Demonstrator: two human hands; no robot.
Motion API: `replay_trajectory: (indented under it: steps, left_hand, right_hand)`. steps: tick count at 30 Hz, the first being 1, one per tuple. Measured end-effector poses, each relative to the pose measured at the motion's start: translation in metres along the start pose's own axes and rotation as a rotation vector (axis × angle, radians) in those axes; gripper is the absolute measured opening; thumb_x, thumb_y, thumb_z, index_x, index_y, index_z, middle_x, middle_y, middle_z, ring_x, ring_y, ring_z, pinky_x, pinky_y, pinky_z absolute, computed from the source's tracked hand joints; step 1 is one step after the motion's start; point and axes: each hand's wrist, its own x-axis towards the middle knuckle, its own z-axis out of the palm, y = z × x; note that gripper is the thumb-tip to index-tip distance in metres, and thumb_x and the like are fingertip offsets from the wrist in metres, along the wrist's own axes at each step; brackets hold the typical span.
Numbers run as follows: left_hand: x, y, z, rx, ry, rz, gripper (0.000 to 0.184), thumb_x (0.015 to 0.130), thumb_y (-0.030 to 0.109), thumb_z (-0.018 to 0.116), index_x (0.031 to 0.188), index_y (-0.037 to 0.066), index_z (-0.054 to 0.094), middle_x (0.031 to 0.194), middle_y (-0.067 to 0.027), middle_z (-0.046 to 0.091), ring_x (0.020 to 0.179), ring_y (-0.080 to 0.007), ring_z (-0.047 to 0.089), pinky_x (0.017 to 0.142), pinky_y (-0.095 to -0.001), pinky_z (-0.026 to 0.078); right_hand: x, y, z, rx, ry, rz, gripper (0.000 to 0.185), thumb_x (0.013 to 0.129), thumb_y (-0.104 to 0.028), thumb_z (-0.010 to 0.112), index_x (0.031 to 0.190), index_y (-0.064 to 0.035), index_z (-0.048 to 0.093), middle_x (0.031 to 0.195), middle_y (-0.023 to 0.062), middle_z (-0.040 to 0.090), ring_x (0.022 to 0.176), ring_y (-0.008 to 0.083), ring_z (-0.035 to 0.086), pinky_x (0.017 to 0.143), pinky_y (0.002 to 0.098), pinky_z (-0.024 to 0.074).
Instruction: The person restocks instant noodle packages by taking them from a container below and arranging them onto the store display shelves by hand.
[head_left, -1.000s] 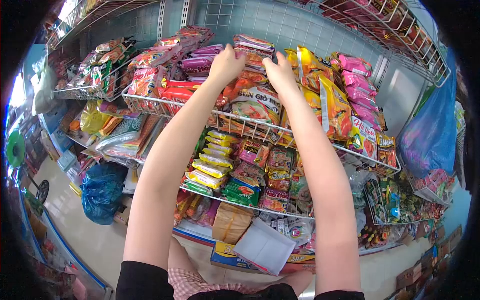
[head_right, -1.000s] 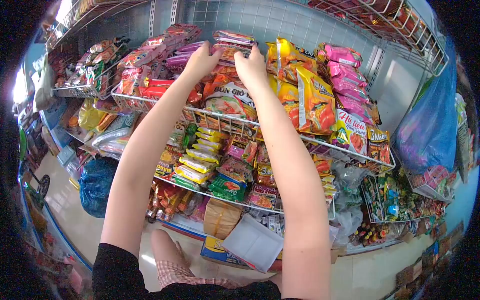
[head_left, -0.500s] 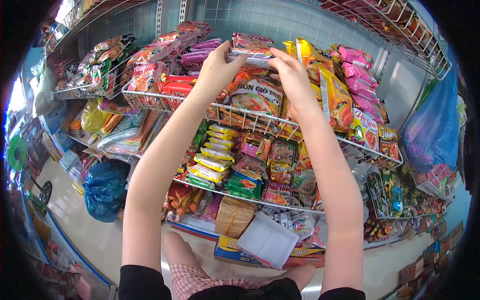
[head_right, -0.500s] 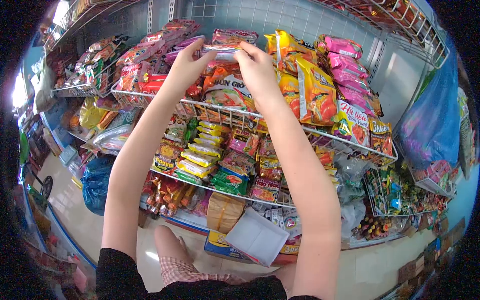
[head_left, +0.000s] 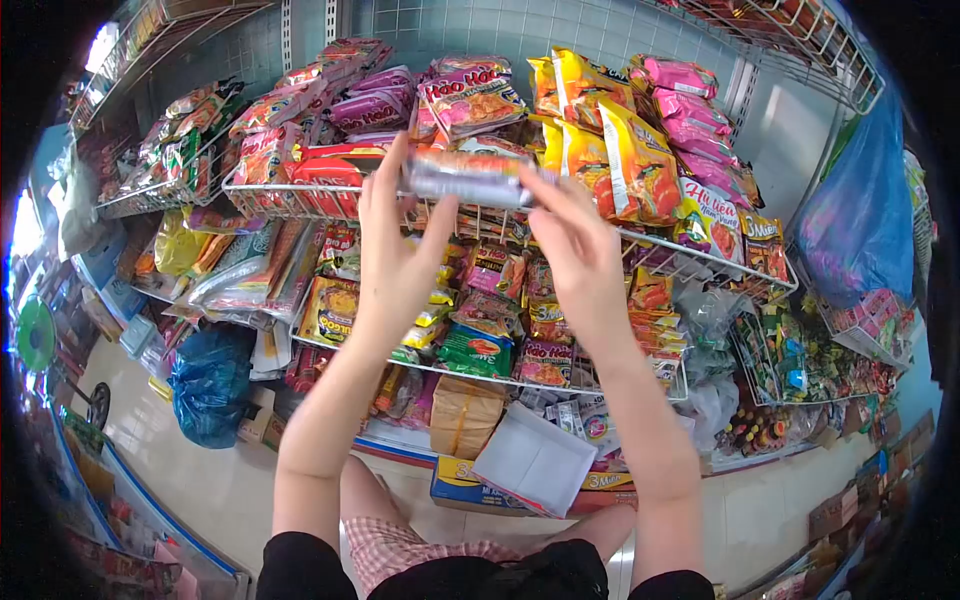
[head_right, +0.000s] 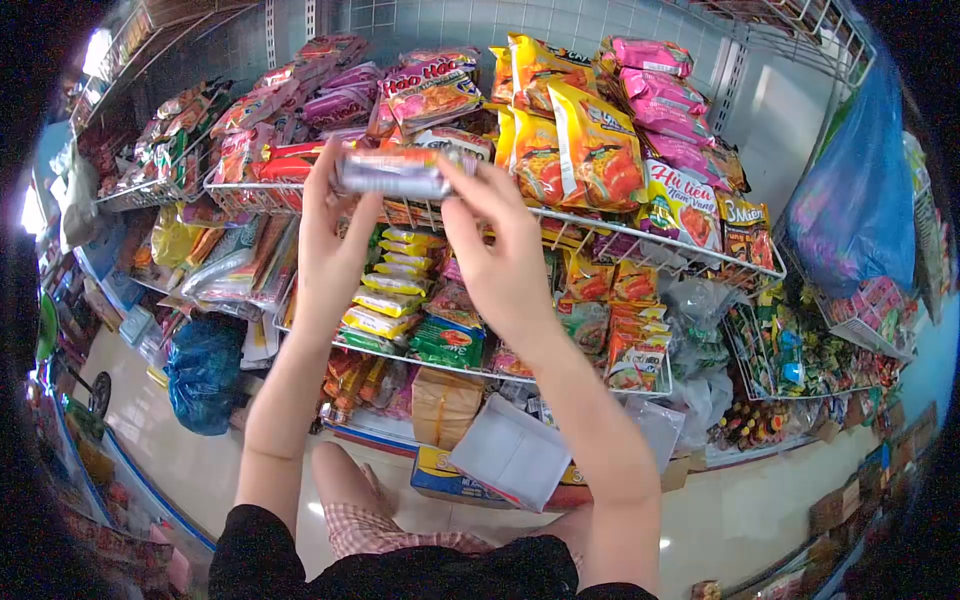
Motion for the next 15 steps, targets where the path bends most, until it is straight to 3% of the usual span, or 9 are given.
replay_trajectory:
  steps: [1,4,6,7,8,11,14,15]
  left_hand:
    - [-0.012,0.009,0.001,-0.166,0.018,-0.049,0.063,0.083,0.006,0.058,0.138,0.004,0.025,0.114,-0.0100,0.044,0.106,-0.0174,0.044,0.087,-0.0303,0.040]
    - [-0.050,0.025,0.000,-0.259,0.025,-0.227,0.061,0.085,0.004,0.056,0.137,0.004,0.024,0.114,-0.0067,0.039,0.101,-0.0139,0.044,0.082,-0.0268,0.044]
    - [-0.078,0.020,0.008,-0.306,-0.037,-0.265,0.057,0.085,0.004,0.056,0.135,0.003,0.029,0.112,-0.0061,0.039,0.099,-0.0132,0.045,0.080,-0.0244,0.045]
    - [-0.089,0.023,0.015,-0.176,-0.080,-0.212,0.052,0.084,0.002,0.057,0.131,0.002,0.035,0.110,-0.0054,0.039,0.097,-0.0127,0.046,0.078,-0.0232,0.046]
    - [-0.102,0.024,0.026,-0.241,-0.082,-0.229,0.048,0.082,-0.001,0.058,0.127,0.002,0.042,0.108,-0.0048,0.040,0.096,-0.0123,0.046,0.076,-0.0223,0.047]
    - [-0.151,0.010,0.056,-0.276,-0.159,-0.339,0.046,0.078,-0.002,0.062,0.121,0.007,0.050,0.102,-0.0056,0.041,0.093,-0.0124,0.048,0.073,-0.0207,0.046]
    - [-0.192,-0.028,0.095,-0.144,-0.224,-0.265,0.032,0.079,0.004,0.063,0.110,0.005,0.058,0.088,-0.0065,0.044,0.077,-0.0149,0.047,0.062,-0.0250,0.042]
    - [-0.200,-0.038,0.108,-0.137,-0.252,-0.329,0.028,0.080,0.005,0.063,0.108,0.004,0.059,0.088,-0.0067,0.044,0.074,-0.0149,0.046,0.061,-0.0258,0.042]
  right_hand:
    - [-0.011,0.002,-0.001,-0.006,0.009,-0.029,0.034,0.085,-0.003,0.049,0.118,-0.0017,0.054,0.113,0.0095,0.050,0.099,0.0137,0.050,0.080,0.0233,0.0403]
    - [-0.055,-0.001,-0.002,-0.030,0.071,-0.052,0.035,0.082,0.001,0.049,0.116,-0.0017,0.057,0.122,0.0129,0.047,0.104,0.0184,0.050,0.083,0.0270,0.0406]
    - [-0.086,0.010,-0.013,-0.243,0.058,-0.159,0.033,0.080,0.004,0.047,0.110,-0.0010,0.061,0.126,0.0158,0.045,0.114,0.0283,0.046,0.092,0.0337,0.0389]
    - [-0.103,0.014,-0.017,-0.218,0.081,-0.134,0.033,0.080,0.004,0.046,0.108,-0.0013,0.062,0.126,0.0161,0.045,0.117,0.0294,0.044,0.093,0.0354,0.0383]
    - [-0.121,0.020,-0.020,-0.192,0.102,-0.105,0.033,0.079,0.005,0.045,0.106,-0.0015,0.063,0.126,0.0165,0.045,0.119,0.0306,0.042,0.095,0.0371,0.0378]
    - [-0.168,0.050,-0.038,-0.288,0.188,-0.043,0.032,0.078,0.006,0.043,0.100,-0.0016,0.065,0.118,0.0170,0.052,0.115,0.0320,0.047,0.095,0.0391,0.0379]
    - [-0.204,0.097,-0.052,-0.253,0.278,0.177,0.028,0.080,0.005,0.045,0.099,-0.0002,0.064,0.113,0.0146,0.056,0.105,0.0274,0.054,0.089,0.0336,0.0407]
    - [-0.208,0.113,-0.056,-0.361,0.276,0.200,0.026,0.081,0.004,0.045,0.100,0.0000,0.063,0.109,0.0128,0.058,0.100,0.0248,0.056,0.085,0.0303,0.0414]
